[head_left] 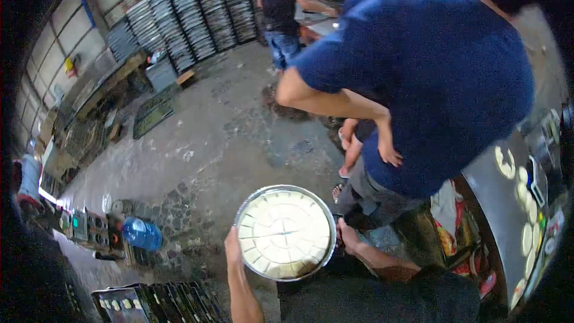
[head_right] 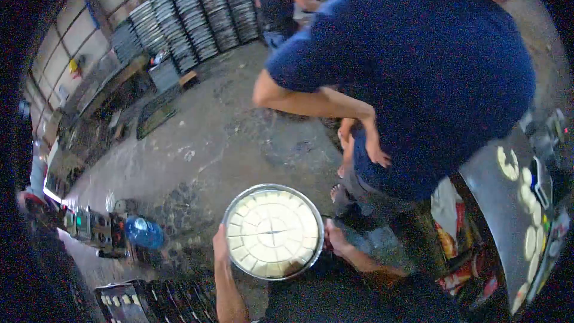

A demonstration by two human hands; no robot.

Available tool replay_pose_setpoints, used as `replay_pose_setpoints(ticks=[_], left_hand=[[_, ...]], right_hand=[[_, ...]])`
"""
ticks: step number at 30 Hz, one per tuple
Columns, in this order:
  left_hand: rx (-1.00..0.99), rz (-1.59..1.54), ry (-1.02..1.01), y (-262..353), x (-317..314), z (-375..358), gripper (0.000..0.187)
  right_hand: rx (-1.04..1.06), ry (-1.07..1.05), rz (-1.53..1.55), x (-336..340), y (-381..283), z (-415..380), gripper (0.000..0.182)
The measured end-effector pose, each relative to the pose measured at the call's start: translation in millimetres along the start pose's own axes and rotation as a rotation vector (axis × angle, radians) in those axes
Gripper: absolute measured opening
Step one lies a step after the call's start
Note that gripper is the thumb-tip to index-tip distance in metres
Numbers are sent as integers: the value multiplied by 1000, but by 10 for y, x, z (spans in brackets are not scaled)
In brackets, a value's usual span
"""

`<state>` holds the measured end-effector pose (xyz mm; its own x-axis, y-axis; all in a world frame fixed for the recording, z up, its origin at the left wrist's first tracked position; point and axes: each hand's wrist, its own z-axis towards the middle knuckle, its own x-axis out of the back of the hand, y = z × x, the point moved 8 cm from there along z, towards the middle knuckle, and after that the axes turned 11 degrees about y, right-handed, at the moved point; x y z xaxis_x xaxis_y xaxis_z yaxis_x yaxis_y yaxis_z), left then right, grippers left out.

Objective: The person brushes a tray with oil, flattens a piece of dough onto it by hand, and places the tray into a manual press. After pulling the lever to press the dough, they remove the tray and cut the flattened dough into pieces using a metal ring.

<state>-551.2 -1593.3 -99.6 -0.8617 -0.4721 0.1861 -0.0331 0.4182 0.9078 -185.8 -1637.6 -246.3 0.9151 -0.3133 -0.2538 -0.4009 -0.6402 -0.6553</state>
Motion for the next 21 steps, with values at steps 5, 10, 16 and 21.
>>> replay_pose_setpoints(ticks=[5,10,16,21], left_hand=[[34,-91,163,-336,1234,1823,53],[-498,369,161,311,1140,2880,52],[121,-199,-198,1121,96,3936,46],[85,-224,-394,1373,-1338,5273,45]], right_hand=[[23,15,-159,-2026,-210,1140,58],[118,220,-158,-2742,-514,1787,53],[201,508,124,-2840,-1039,2184,48],[313,794,173,-2660,-1954,2727,53]])
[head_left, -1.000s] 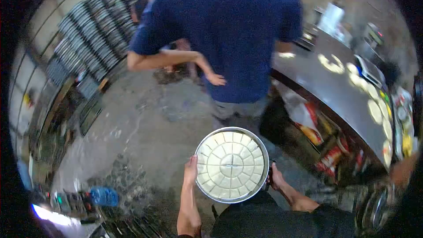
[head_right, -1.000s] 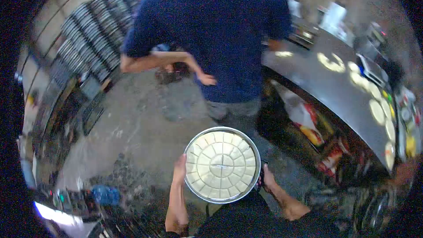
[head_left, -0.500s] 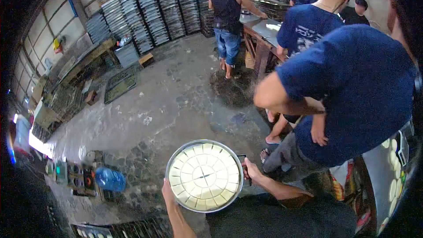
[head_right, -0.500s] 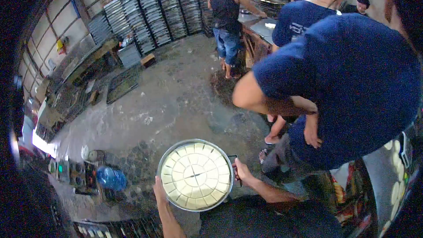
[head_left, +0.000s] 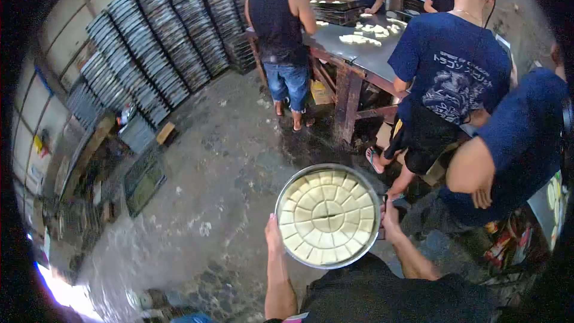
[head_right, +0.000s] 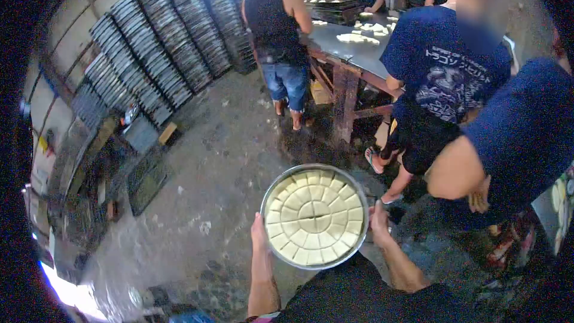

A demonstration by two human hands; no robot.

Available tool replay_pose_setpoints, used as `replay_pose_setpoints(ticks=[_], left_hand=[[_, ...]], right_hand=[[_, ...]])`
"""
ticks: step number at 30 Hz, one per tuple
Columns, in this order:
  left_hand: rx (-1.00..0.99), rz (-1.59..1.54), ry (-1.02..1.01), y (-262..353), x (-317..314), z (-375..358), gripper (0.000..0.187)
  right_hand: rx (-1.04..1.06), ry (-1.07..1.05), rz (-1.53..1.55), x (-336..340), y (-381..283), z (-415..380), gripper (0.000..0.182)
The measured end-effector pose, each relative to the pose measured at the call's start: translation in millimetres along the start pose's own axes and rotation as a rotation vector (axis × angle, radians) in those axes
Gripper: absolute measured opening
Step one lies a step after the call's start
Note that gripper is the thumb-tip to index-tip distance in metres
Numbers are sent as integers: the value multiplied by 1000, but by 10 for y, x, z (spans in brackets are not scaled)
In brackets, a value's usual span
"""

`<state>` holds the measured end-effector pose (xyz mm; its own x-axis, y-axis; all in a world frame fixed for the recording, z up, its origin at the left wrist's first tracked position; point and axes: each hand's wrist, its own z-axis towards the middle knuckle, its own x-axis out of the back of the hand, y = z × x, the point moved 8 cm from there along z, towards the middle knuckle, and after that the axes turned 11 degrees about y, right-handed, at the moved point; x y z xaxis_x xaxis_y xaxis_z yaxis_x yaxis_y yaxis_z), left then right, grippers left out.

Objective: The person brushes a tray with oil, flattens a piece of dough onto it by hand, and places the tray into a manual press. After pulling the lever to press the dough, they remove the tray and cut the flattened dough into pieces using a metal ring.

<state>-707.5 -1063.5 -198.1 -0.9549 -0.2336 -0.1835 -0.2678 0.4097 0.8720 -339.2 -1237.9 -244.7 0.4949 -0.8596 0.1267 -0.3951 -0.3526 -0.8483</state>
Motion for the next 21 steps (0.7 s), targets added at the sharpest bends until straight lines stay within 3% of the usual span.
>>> replay_pose_setpoints(ticks=[1,3,4,7,9,11,15,17,19,21], left_hand=[[-17,5,-36,84,-144,174,45],[70,-131,-178,240,-669,571,49],[-11,-163,-223,242,-839,994,54],[33,-77,-254,931,-1447,1369,57],[14,-95,-345,1024,-1650,1900,59],[126,-225,-445,1124,-1967,2328,60],[166,-212,-568,1360,-2828,2973,62],[260,-224,-616,1316,-3242,3316,55],[157,81,-453,1319,-3774,3652,49],[-22,165,-519,1306,-4515,4106,43]], right_hand=[[118,-16,35,-41,-152,84,53],[87,77,88,-253,-478,390,51],[95,100,113,-422,-829,493,51],[120,67,227,-996,-1584,493,51],[156,-25,295,-1315,-1919,598,50],[166,-135,320,-1631,-2338,684,44],[63,-436,634,-2238,-3505,563,25],[158,-652,697,-2515,-4028,523,20],[155,-659,785,-2834,-4470,686,17],[214,-557,727,-3125,-4816,866,20]])
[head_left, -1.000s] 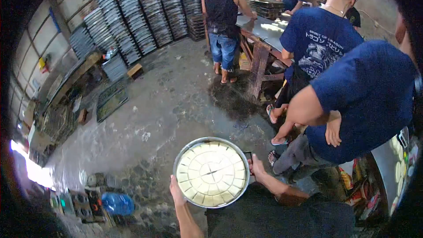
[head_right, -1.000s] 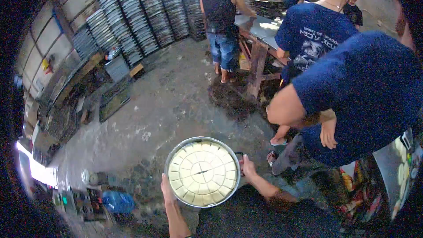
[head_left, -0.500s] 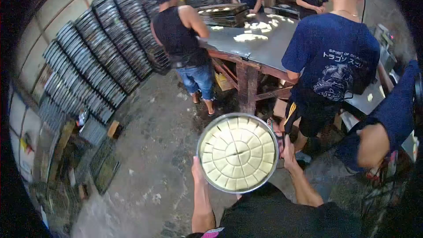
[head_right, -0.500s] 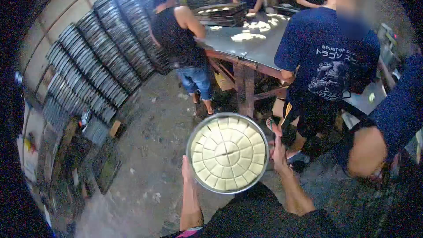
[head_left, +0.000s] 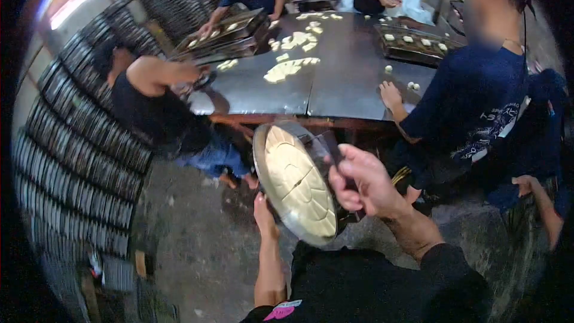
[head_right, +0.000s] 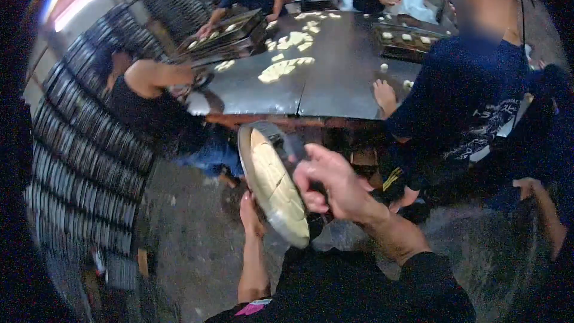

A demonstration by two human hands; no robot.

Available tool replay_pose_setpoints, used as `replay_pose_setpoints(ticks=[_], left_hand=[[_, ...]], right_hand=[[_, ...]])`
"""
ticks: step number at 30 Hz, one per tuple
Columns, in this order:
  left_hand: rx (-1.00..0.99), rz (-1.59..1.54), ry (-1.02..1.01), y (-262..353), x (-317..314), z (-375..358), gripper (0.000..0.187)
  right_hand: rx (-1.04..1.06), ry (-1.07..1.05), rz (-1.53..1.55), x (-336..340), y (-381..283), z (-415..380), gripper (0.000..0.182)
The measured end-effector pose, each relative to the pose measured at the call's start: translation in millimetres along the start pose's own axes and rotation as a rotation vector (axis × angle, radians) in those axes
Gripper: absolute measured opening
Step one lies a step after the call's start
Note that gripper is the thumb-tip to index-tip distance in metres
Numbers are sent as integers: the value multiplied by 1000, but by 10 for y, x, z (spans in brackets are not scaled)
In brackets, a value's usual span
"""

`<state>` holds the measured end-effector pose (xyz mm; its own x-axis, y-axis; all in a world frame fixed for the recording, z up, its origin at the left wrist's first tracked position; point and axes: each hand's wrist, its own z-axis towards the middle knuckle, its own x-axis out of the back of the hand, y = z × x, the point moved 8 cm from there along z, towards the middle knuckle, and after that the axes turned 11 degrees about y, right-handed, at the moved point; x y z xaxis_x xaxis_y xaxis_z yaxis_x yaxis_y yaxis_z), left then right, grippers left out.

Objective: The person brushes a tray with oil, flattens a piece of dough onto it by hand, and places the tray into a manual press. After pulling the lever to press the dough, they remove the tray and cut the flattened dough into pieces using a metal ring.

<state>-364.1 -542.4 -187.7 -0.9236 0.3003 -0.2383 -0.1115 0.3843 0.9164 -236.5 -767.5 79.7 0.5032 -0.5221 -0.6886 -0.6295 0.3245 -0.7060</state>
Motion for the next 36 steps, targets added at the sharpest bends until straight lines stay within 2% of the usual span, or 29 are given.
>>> replay_pose_setpoints(ticks=[1,2,4,6,8,9,10,12,13,14,15,16,19,20,23,27,30,33,36], left_hand=[[-204,111,-111,419,-449,41,42],[-403,213,-214,813,-828,-81,42],[-568,118,-532,1344,-1613,-163,46],[-639,159,-720,1770,-2311,-253,51],[-654,202,-819,1768,-2838,-59,51],[-734,239,-867,1654,-3102,124,53],[-711,205,-860,1607,-3307,263,55],[-511,65,-814,1551,-3641,470,52],[-512,54,-826,1578,-3807,554,52],[-360,-63,-887,1546,-3974,623,47],[-206,-172,-939,1492,-4090,666,41],[-206,-171,-939,1439,-4204,748,41],[1,-228,-798,1217,-4435,1079,25],[167,-149,-732,990,-4474,1246,23],[404,-325,-822,424,-4603,1662,21],[618,-377,-773,25,-4538,2004,21],[723,-373,-721,-244,-4295,2170,22],[792,-348,-667,-444,-4014,2251,22],[814,-215,-585,-770,-3660,2410,25]], right_hand=[[30,-29,-72,-149,-5,189,20],[81,31,-136,-250,-23,362,21],[205,168,-312,-284,-157,762,19],[338,304,-384,-195,-380,1122,14],[418,459,-441,3,-559,1404,12],[466,486,-489,71,-644,1526,13],[522,506,-542,137,-764,1656,13],[579,524,-575,323,-932,1946,17],[651,565,-730,415,-1030,2061,19],[707,606,-884,514,-1079,2150,21],[727,640,-936,630,-1116,2254,23],[727,640,-936,698,-1148,2353,23],[822,631,-1294,746,-1225,2642,23],[765,607,-1351,794,-1200,2764,24],[751,533,-1542,774,-1075,3011,23],[685,412,-1614,933,-650,3381,20],[596,421,-1695,1189,-237,3604,18],[450,416,-1743,1385,34,3761,19],[424,418,-1699,1433,170,3828,23]])
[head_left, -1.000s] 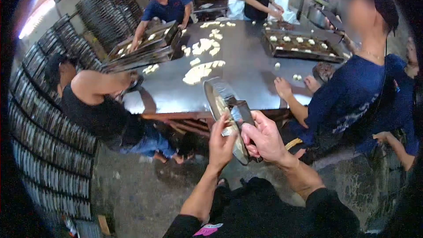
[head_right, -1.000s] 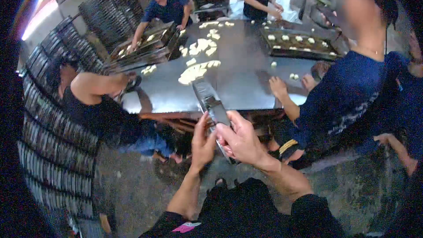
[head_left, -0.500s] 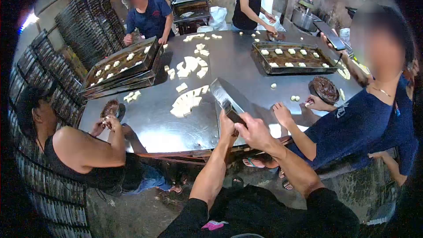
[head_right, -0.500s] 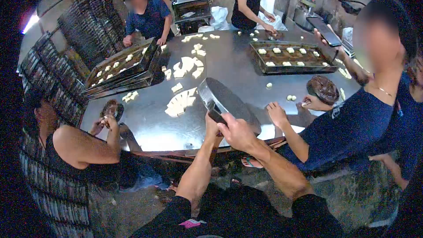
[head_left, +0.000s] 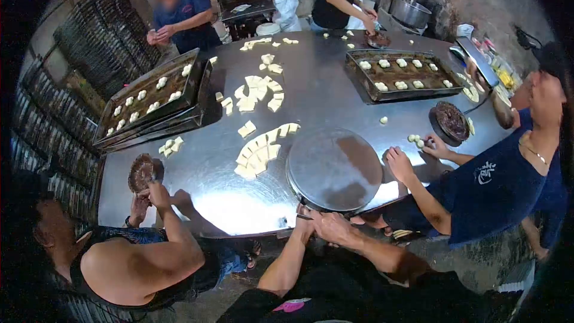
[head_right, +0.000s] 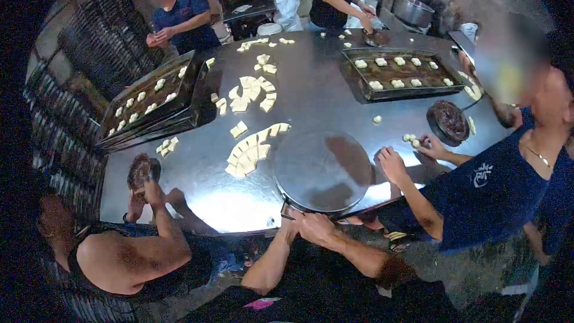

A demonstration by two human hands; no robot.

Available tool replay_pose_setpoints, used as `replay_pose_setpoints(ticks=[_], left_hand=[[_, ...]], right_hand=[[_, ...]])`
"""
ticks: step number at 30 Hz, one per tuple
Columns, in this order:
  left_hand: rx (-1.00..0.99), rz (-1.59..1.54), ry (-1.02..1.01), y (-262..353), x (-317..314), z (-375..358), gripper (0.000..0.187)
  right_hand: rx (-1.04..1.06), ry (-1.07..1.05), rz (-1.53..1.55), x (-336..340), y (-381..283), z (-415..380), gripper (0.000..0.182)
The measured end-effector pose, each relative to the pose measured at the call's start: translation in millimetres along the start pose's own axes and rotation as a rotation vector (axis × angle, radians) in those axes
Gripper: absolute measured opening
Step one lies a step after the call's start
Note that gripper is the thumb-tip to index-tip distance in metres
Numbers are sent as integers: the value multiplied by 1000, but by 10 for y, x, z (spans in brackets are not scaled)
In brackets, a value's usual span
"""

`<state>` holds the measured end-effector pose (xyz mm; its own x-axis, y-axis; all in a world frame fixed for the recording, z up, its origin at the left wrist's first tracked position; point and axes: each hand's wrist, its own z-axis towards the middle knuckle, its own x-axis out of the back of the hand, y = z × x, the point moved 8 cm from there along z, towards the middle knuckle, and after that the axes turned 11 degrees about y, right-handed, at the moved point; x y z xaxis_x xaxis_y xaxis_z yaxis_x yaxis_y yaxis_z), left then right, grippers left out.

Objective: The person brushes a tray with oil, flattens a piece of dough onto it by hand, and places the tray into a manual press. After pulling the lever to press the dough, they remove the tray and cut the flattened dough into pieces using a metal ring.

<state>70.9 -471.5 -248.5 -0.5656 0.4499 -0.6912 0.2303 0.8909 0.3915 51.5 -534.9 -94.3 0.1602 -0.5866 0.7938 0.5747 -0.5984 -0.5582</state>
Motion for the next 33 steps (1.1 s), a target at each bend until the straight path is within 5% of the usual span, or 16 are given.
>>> replay_pose_setpoints(ticks=[6,8,10,12,19,33], left_hand=[[-130,286,-31,256,62,-85,33],[-495,796,-115,522,-128,-278,34],[-533,951,-37,667,-187,-436,35],[-1154,1786,-249,676,-461,-646,41],[-998,1700,-433,466,-807,-36,44],[-1034,1834,-580,539,-1195,158,44]], right_hand=[[-108,-61,49,-83,100,2,23],[-112,-62,96,90,5,65,24],[-154,-106,83,90,15,34,26],[-168,-128,85,44,82,4,28],[-115,-67,64,210,-9,99,25],[-112,153,2,902,-224,244,24]])
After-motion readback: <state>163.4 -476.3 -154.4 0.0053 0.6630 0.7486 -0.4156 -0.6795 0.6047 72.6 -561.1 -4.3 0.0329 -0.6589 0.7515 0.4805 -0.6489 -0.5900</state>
